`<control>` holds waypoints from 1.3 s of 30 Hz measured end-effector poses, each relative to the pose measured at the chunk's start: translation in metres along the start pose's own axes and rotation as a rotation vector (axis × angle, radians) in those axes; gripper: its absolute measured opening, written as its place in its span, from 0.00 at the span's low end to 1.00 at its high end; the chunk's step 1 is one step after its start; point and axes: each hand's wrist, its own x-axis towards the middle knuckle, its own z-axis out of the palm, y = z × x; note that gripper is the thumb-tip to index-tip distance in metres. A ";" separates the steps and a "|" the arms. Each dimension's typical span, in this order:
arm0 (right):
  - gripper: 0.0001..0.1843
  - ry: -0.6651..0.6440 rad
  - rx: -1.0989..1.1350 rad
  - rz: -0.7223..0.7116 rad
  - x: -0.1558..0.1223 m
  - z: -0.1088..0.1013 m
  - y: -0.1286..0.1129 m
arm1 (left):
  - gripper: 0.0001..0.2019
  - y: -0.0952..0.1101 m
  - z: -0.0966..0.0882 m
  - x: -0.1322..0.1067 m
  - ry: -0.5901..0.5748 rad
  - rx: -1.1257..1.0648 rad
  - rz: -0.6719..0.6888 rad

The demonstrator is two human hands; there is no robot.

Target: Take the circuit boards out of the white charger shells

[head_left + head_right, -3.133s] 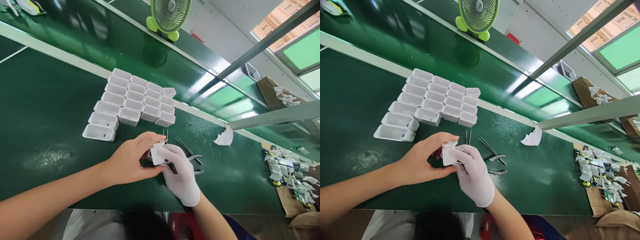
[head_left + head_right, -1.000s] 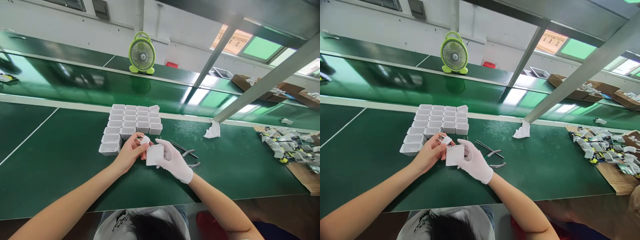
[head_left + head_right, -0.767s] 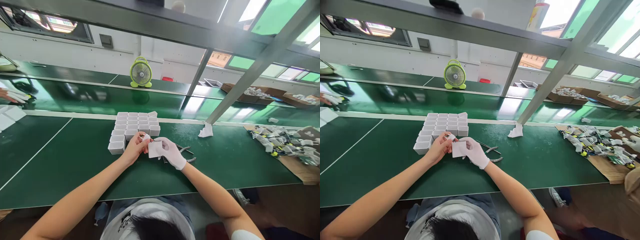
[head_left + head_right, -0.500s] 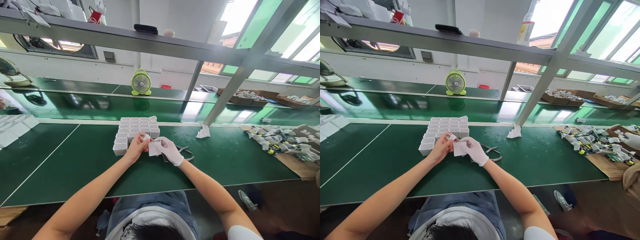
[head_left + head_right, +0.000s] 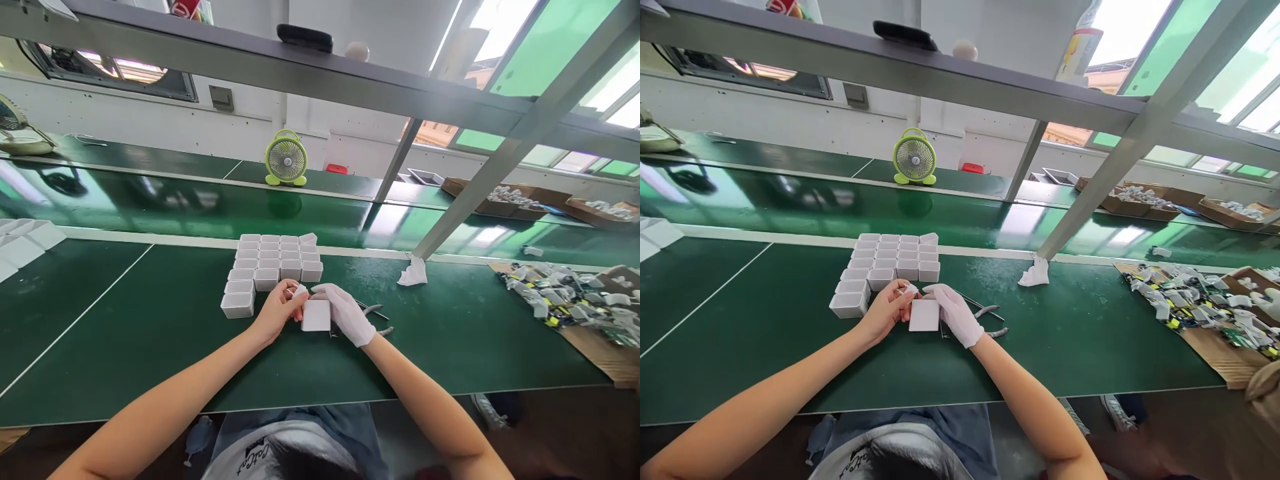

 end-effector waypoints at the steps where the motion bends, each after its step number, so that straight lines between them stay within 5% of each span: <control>1: 0.25 -0.017 0.003 0.010 -0.001 0.000 -0.001 | 0.23 0.001 -0.001 0.000 0.008 -0.009 -0.005; 8: 0.36 -0.108 -0.118 0.033 -0.005 0.005 -0.004 | 0.23 0.002 -0.003 0.002 0.043 -0.021 -0.005; 17: 0.27 0.004 -0.223 0.013 -0.011 0.012 -0.014 | 0.21 -0.001 -0.001 -0.002 -0.003 0.042 0.040; 23: 0.14 0.098 -0.131 0.017 -0.011 0.013 -0.011 | 0.23 0.000 0.003 -0.005 -0.014 0.044 0.037; 31: 0.37 -0.074 0.194 0.214 -0.007 0.005 -0.001 | 0.23 0.004 0.004 -0.008 0.040 -0.023 -0.021; 35: 0.31 -0.161 0.290 0.266 -0.015 0.006 -0.009 | 0.20 0.013 0.002 -0.007 0.101 -0.044 -0.093; 39: 0.25 -0.083 0.287 0.313 -0.024 0.012 -0.019 | 0.20 0.013 0.001 -0.009 0.124 -0.050 -0.187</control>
